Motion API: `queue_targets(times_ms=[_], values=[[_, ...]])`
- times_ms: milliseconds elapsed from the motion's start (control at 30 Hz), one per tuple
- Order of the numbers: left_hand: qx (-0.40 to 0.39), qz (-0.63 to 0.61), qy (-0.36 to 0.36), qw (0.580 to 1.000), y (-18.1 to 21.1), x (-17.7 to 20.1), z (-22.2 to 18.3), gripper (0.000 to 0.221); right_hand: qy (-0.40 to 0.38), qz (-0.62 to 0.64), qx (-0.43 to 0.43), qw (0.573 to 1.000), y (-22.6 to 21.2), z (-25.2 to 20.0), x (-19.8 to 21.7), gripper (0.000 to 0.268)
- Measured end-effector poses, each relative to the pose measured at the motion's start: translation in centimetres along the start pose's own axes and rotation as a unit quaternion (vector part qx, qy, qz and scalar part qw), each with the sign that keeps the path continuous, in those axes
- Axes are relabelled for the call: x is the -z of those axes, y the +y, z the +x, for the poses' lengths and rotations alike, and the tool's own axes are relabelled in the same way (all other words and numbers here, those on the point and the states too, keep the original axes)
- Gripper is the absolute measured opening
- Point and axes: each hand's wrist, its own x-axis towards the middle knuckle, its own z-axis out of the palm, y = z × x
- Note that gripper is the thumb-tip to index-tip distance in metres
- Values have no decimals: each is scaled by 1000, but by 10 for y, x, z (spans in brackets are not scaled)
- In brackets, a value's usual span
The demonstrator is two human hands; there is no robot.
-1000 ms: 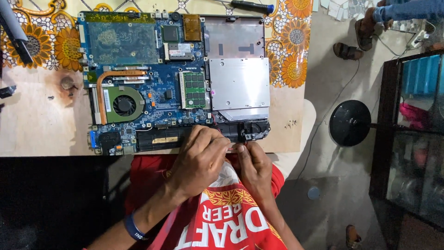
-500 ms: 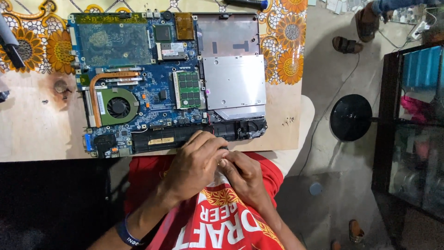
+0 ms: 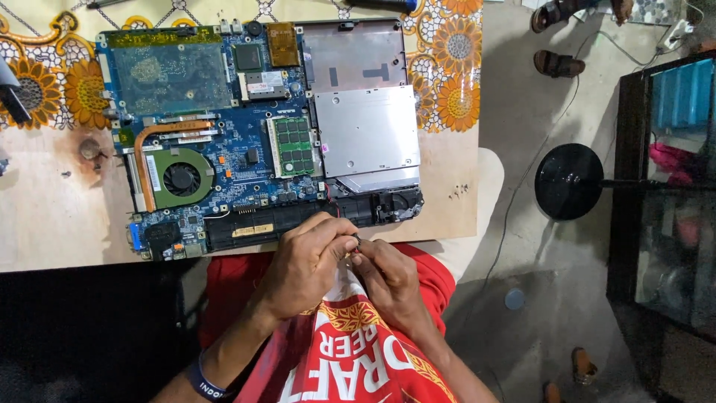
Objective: Installing a hard drive and reassembling the internal components of a laptop, including connecting wires and fitting the casing.
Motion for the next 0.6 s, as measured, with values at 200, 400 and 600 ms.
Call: queue_targets(times_ms=[200,400,600], values=[[33,-55,-10,998,8,4,-2,18,1,183,-132,974,11,-11,2,17],[33,-239,9,970,-8,-5,-8,20,61,243,-69,966,22,-10,-6,12],[20,-306,7,952,-25,-5,-9,13,84,189,-60,976,11,-7,-9,13]])
